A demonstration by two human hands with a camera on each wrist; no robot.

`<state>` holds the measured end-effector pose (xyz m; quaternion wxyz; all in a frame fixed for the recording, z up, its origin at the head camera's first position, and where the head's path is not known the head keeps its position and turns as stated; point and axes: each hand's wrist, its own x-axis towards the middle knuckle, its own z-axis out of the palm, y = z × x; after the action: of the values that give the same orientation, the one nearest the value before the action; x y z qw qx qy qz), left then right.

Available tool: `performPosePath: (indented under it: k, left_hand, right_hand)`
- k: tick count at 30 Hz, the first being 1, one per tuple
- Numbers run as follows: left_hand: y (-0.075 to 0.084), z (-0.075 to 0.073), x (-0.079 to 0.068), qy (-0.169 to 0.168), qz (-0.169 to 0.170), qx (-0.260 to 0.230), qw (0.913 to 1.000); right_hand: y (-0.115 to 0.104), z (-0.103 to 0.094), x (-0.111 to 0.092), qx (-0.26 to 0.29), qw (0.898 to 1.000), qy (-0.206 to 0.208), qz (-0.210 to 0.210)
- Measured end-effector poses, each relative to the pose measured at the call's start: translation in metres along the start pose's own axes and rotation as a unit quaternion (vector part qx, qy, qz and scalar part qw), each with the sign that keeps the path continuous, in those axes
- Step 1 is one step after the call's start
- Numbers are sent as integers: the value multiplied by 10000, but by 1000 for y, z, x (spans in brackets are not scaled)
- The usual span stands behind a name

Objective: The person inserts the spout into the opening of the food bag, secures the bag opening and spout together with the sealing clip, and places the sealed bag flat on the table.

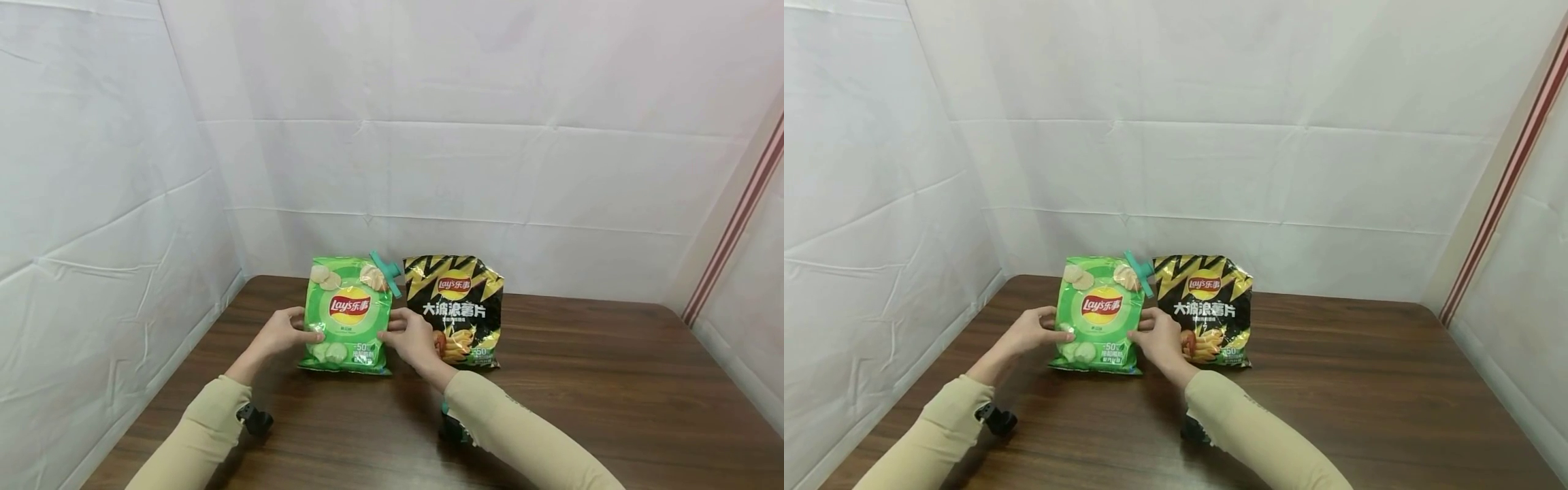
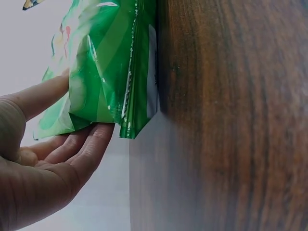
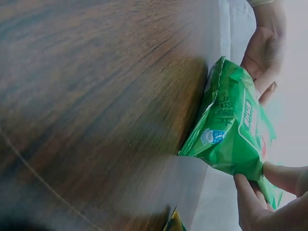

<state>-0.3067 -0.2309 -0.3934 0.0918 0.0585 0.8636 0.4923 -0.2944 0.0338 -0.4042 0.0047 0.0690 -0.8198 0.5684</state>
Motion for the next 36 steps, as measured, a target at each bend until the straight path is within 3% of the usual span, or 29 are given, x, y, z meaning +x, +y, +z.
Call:
performPosePath:
  k: [9,23,36]
  left_hand:
    - [0,2,4,323,-182,-101,9993]
    - [2,7,4,938,-403,235,9945]
    - [0,5,5,870,-486,319,9945]
  right_hand:
    - [2,4,2,21,9996,-269,104]
    - [3,7,5,-83,9970,-703,301]
    - [2,8,6,-477,9933,-851,619]
